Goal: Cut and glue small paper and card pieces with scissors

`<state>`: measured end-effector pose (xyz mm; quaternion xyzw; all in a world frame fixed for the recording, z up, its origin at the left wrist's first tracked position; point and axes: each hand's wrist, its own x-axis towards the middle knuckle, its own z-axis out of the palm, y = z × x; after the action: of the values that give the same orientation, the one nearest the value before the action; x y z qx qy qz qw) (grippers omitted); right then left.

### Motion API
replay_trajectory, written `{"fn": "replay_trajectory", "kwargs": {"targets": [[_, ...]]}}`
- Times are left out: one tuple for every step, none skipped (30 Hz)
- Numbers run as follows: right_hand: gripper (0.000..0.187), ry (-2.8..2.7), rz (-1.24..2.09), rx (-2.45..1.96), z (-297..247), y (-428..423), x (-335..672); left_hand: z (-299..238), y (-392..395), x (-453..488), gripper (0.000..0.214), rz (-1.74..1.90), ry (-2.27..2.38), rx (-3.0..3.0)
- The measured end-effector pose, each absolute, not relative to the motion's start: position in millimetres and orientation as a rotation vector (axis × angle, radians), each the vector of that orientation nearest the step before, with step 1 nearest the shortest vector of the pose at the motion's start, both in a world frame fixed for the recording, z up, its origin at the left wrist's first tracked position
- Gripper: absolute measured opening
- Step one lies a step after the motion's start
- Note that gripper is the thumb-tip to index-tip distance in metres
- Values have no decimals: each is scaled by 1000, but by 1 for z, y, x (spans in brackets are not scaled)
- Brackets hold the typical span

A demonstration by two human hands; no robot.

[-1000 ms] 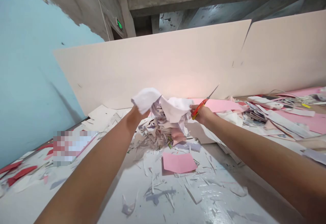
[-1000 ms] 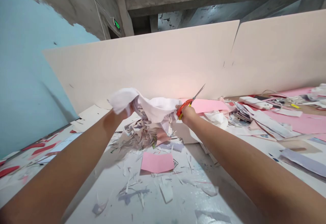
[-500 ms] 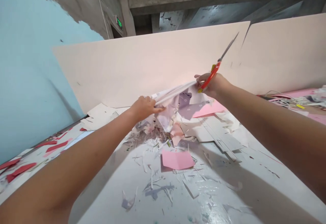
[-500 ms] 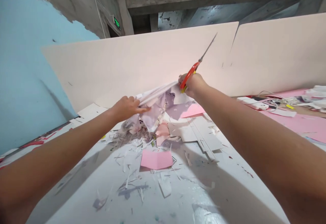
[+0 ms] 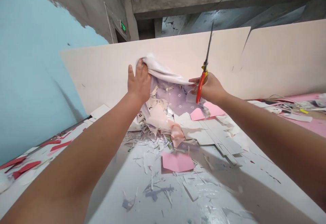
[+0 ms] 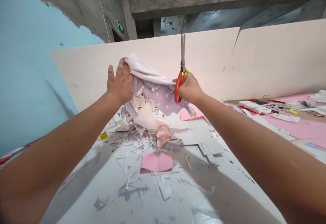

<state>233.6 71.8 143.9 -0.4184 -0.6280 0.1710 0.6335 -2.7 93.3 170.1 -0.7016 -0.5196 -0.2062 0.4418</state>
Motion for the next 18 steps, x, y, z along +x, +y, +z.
{"fn": "replay_trajectory", "kwargs": {"targets": [[44,-1460,284,-975,140,71,233,169,91,-1,59,-553,-1271,-1737],[47,-1468,188,-995,137,72,232,169,89,1,59,-606,-1242,-1736],[49,-1464,115,-1017,135,73,231,169,86,3,58,-662,-1205,-1732],[49,-1449,60,-1043,135,74,230,169,83,3,56,-711,-1162,-1728],[49,-1424,17,-1071,135,75,229,171,79,3,55,-752,-1119,-1725],[48,-1393,-18,-1096,137,76,228,173,75,2,53,-790,-1079,-1724],[47,-1364,-47,-1116,141,77,227,175,71,0,52,-825,-1043,-1727],[46,-1340,-75,-1135,145,76,226,178,67,-3,51,-857,-1011,-1739],[46,-1322,-101,-1155,150,75,225,181,63,-6,50,-888,-985,-1756],[44,-1311,-118,-1173,156,72,225,185,60,-10,49,-912,-965,-1777],[41,-1310,-126,-1187,162,69,226,190,57,-14,47,-928,-943,-1792],[37,-1319,-126,-1198,169,65,227,195,54,-18,46,-932,-915,-1797],[32,-1338,-118,-1203,175,61,229,200,52,-22,44,-933,-885,-1791],[28,-1371,-104,-1194,181,57,231,204,50,-25,43,-930,-862,-1769],[26,-1410,-79,-1174,187,53,235,209,49,-29,42,-925,-848,-1739],[25,-1451,-47,-1146,191,50,240,213,49,-33,41,-923,-845,-1704],[25,-1492,-10,-1125,195,48,245,216,49,-36,40,-920,-851,-1673],[26,-1519,28,-1119,198,47,251,217,50,-40,40,-916,-858,-1649]]}}
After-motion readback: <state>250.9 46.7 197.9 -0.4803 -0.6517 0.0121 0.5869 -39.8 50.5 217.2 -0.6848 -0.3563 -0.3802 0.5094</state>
